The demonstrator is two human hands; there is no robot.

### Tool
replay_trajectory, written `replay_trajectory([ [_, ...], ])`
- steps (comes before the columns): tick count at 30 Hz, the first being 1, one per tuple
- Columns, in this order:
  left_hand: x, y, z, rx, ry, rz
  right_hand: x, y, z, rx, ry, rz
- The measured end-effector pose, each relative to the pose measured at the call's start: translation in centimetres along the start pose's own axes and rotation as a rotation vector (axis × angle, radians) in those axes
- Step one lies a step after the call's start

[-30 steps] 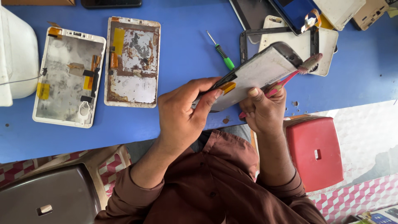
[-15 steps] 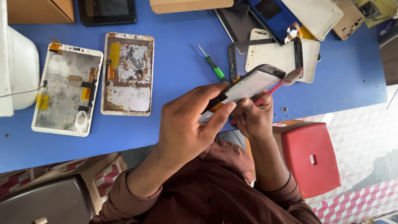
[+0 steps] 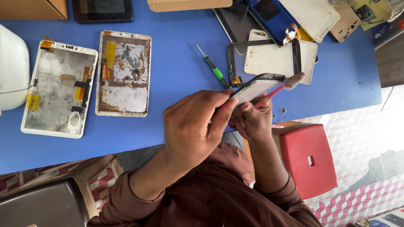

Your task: The person uses a pink toothbrush to scrub the back and edges of a black smartphone casing, then flips it to clean the interior metal frame. The person continues to brush the inside of the casing, focusing on the edges and corners.

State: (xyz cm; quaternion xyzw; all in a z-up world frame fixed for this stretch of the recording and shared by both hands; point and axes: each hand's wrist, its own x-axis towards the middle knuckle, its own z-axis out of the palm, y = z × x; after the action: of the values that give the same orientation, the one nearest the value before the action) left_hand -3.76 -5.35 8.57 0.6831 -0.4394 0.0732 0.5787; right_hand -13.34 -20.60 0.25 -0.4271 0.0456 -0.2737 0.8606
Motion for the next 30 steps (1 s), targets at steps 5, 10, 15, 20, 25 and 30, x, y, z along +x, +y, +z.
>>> replay_trajectory([
  [5,0.3,0.4,-0.8,-0.095,-0.083,0.013,-0.2,0.3,-0.3,-0.056,0.063,-0.012],
  [10,0.3,0.6,-0.6,-0.136,-0.068,0.021,-0.6,0.9,-1.0,-0.041,0.008,-0.041],
  [15,0.3,1.0,-0.3,-0.156,-0.037,-0.025,-0.7,1.1,-1.5,-0.060,0.041,-0.045],
  [20,0.1,1.0,0.0,-0.147,-0.034,0.013,-1.0,1.0,-1.1,-0.057,0.023,-0.063],
  [25,0.1,1.0,0.2,-0.140,0.003,0.034,-0.5,0.8,-0.6,-0.084,0.030,-0.068],
  [30,-0.3,0.7,0.1,-0.153,-0.009,0.045,-0.8,0.8,-0.7,-0.054,-0.010,-0.085],
])
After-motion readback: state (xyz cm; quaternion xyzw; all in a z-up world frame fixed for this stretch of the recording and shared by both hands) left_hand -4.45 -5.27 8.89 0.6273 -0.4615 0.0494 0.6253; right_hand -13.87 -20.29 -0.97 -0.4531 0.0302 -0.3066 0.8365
